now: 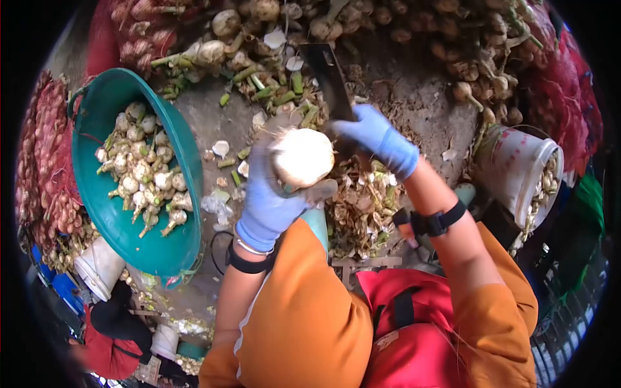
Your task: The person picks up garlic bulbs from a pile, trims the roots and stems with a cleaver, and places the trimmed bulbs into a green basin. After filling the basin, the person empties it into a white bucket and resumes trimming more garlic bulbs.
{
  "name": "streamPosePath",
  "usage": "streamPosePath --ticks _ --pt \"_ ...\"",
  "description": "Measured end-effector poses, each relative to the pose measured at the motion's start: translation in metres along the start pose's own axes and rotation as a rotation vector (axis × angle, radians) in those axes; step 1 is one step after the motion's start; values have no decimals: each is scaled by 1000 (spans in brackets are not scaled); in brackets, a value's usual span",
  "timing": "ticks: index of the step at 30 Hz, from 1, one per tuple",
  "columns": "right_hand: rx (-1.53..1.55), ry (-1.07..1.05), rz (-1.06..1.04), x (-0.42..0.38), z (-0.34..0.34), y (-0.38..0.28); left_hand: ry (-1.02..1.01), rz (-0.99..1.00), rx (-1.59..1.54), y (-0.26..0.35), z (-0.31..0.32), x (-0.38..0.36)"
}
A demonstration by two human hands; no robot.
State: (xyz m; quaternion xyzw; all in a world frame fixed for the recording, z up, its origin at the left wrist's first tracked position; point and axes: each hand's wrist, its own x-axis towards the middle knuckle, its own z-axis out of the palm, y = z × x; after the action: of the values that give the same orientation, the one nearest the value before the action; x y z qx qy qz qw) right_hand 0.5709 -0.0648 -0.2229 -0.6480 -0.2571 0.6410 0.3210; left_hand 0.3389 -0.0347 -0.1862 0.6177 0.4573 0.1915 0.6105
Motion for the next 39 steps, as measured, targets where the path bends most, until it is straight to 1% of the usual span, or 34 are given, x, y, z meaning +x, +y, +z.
streamPosePath --ticks 1,2,3,4,5,6,7,8,9,10,11,13,15,16,17,18,19,20,21,23,24,25,27,28,29,30,31,33,34,35,37,38,39 --pt "82 -80 18 -6 6 -19 -41 34 211 -2 2 16" --pt "178 -49 -100 -5 14 -22 -48 227 302 1 6 22" --pt "291 -22 -194 -7 24 -22 -72 173 -40 -4 9 21" --pt "89 -68 -187 -14 16 -22 -40 69 -238 -13 6 20" --pt "-89 -43 -255 -25 17 -36 4 -41 -436 -21 0 20" --pt "-335 6 -461 -33 19 -42 -97 -256 -292 -5 -11 20" --pt "-590 63 -677 -39 17 -49 -129 -274 -421 7 -6 21" --pt "-692 92 -710 -49 16 -59 -115 79 51 -2 -8 23" --pt "-873 91 -672 -51 8 -59 -91 425 522 -8 -9 20" --pt "-967 98 -520 -42 -7 -44 -41 194 114 -10 -8 11" --pt "-1060 107 -370 -31 -27 -25 -60 -277 -346 11 -10 11" --pt "-1175 148 -89 -31 -63 -6 -16 -8 -4 9 -15 13" --pt "-641 194 -19 -53 -66 -17 -11 6 -34 13 -17 17" --pt "-370 162 -69 -56 -60 -13 -24 25 -56 16 -17 14" --pt "-273 112 -216 -59 -52 -13 -31 35 -56 14 -15 15" --pt "-53 17 -23 -74 -36 -47 -36 59 -45 9 -10 18" --pt "73 -61 87 -81 -26 -65 -45 69 -36 7 -6 19" --pt "284 -140 -122 -79 -10 -61 -55 39 -49 10 0 21" --pt "322 -175 -172 -76 -1 -57 -57 41 -50 9 7 23" --pt "407 -143 -120 -84 -2 -56 -302 84 -212 8 13 32" --pt "414 -135 -66 -96 -12 -72 -371 209 110 27 7 41" --pt "418 -127 -10 -113 -27 -89 -395 146 -197 30 10 54" --pt "237 252 10 -156 -77 -84 -142 303 106 27 -10 94" --pt "251 363 23 -185 -100 -96 47 346 70 20 -20 114" --pt "120 437 -102 -215 -154 -68 233 386 32 11 -31 135" --pt "31 563 -50 -254 -186 -81 385 369 425 2 -50 153" --pt "29 772 -96 -284 -193 -89 532 339 816 -7 -68 172" --pt "-237 749 171 -357 -246 -92 521 322 743 -45 -85 208" --pt "-309 725 216 -391 -269 -78 508 305 681 -55 -85 216" --pt "-376 699 259 -400 -269 -77 509 308 676 -52 -82 217" --pt "-401 751 637 -408 -270 -75 471 174 770 -42 -77 221" --pt "-510 697 542 -424 -306 -39 451 146 875 -31 -75 216" --pt "-551 679 458 -397 -290 -43 448 151 880 -23 -79 214"
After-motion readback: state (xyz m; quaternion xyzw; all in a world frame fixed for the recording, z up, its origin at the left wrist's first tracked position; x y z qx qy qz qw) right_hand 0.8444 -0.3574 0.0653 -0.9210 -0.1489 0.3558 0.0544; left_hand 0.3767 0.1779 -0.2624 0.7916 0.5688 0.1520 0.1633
